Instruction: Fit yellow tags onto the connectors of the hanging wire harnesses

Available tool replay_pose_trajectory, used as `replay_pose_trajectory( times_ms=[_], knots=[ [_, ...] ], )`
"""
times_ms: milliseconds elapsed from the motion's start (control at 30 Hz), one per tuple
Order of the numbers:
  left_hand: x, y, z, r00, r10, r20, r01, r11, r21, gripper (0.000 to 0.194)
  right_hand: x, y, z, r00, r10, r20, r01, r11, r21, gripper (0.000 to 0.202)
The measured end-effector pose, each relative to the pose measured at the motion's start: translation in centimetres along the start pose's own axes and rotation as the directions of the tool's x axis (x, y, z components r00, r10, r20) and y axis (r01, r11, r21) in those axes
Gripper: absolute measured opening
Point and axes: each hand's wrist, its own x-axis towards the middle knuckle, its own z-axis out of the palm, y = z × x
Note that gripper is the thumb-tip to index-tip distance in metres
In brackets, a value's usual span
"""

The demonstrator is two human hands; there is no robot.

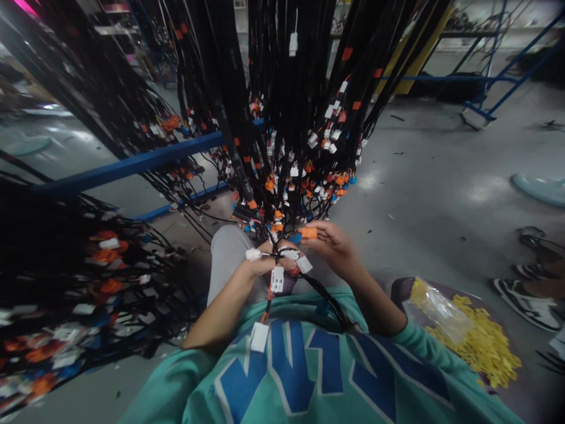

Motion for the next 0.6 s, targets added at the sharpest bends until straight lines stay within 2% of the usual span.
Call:
replay_pose_trajectory(
  times_ms=[233,433,500,600],
  knots=[
    [-0.6,0.7,0.4,0.996,0.088,-0.031,-0.085,0.991,0.100,0.018,-0.2,0.9,0.0,0.997,-0.043,0.062,0.050,0.992,-0.114,0.027],
    [0.7,-0.1,-0.4,0.995,0.052,0.091,-0.062,0.991,0.116,0.021,-0.3,1.1,-0.1,0.997,-0.040,0.060,0.050,0.985,-0.163,0.027],
    [1.1,-0.5,-0.6,0.998,0.052,0.047,-0.055,0.996,0.075,0.027,-0.3,0.9,0.0,0.997,-0.060,0.053,0.069,0.980,-0.187,0.026],
    [1.4,-1.2,-0.6,0.993,0.054,-0.105,-0.056,0.998,-0.024,0.032,-0.2,0.6,0.1,0.994,-0.097,0.046,0.105,0.969,-0.222,0.025]
  ],
)
